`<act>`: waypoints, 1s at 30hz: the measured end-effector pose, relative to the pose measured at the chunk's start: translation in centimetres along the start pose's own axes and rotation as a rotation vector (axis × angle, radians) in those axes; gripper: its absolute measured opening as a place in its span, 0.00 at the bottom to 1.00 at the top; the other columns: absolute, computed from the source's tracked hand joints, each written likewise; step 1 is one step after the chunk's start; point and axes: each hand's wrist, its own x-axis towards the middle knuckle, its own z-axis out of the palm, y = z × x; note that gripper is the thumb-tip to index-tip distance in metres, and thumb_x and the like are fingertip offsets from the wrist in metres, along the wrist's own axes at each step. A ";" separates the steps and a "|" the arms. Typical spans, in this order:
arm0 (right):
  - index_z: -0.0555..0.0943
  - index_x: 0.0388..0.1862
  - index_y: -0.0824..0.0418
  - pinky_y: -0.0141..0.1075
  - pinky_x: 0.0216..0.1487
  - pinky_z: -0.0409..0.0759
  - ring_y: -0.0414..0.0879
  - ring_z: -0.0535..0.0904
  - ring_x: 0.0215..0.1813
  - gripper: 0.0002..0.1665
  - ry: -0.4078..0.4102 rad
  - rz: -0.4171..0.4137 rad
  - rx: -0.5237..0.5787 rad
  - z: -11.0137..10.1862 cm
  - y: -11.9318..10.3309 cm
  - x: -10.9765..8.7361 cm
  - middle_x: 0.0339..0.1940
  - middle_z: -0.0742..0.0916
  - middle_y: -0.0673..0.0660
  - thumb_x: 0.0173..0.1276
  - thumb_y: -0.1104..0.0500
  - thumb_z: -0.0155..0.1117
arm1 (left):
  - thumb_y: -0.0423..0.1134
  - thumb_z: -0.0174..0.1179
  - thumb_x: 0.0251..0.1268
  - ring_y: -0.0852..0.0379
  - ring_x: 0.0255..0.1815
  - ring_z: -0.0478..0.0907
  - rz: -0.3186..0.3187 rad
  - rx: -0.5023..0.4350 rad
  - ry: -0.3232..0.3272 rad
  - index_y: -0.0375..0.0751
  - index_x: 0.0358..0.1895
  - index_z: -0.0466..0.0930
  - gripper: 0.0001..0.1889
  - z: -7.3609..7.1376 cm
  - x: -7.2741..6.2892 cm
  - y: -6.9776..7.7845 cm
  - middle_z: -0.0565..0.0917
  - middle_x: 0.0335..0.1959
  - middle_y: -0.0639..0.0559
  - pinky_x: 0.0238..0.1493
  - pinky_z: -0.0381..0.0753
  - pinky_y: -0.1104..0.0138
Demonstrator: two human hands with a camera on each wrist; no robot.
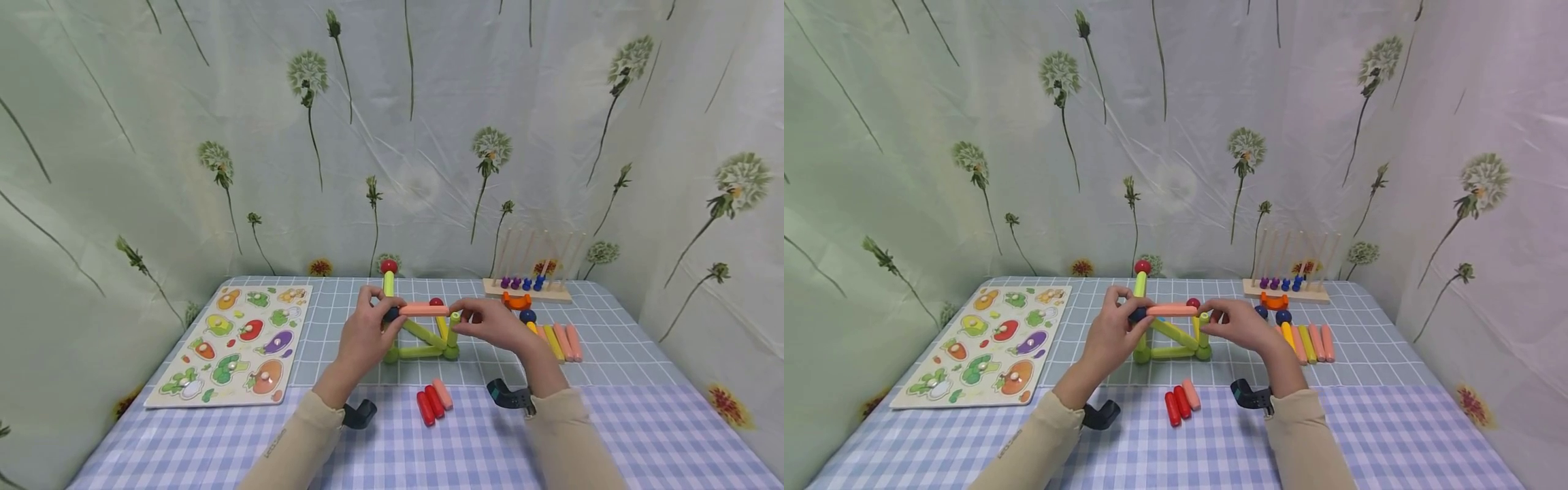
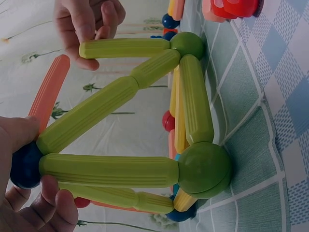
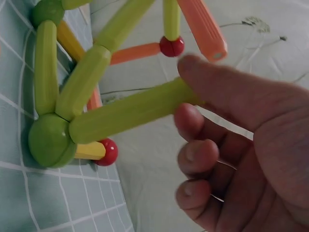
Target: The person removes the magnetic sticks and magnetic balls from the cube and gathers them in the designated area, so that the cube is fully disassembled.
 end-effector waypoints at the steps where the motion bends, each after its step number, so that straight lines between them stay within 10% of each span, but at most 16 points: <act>1: 0.83 0.55 0.53 0.35 0.34 0.75 0.46 0.73 0.35 0.18 0.013 0.003 -0.009 0.1 -0.1 0.1 0.35 0.83 0.51 0.67 0.53 0.69 | 0.44 0.69 0.64 0.56 0.34 0.77 0.000 -0.001 0.001 0.52 0.50 0.84 0.13 0.0 0.0 0.0 0.67 0.47 0.49 0.33 0.79 0.71; 20: 0.82 0.50 0.57 0.34 0.34 0.78 0.46 0.75 0.34 0.12 0.070 0.092 -0.036 -0.1 1.1 0.1 0.36 0.84 0.57 0.72 0.54 0.63 | 0.46 0.67 0.65 0.55 0.36 0.78 0.000 -0.001 -0.004 0.52 0.51 0.84 0.13 0.0 0.0 0.2 0.68 0.48 0.49 0.36 0.83 0.68; 30: 0.83 0.47 0.62 0.35 0.37 0.78 0.47 0.76 0.35 0.18 0.074 0.321 -0.090 0.4 3.5 0.3 0.37 0.84 0.57 0.72 0.48 0.62 | 0.44 0.68 0.64 0.54 0.36 0.78 -0.005 -0.012 0.002 0.52 0.50 0.84 0.12 -0.1 -0.1 0.1 0.68 0.48 0.49 0.37 0.83 0.67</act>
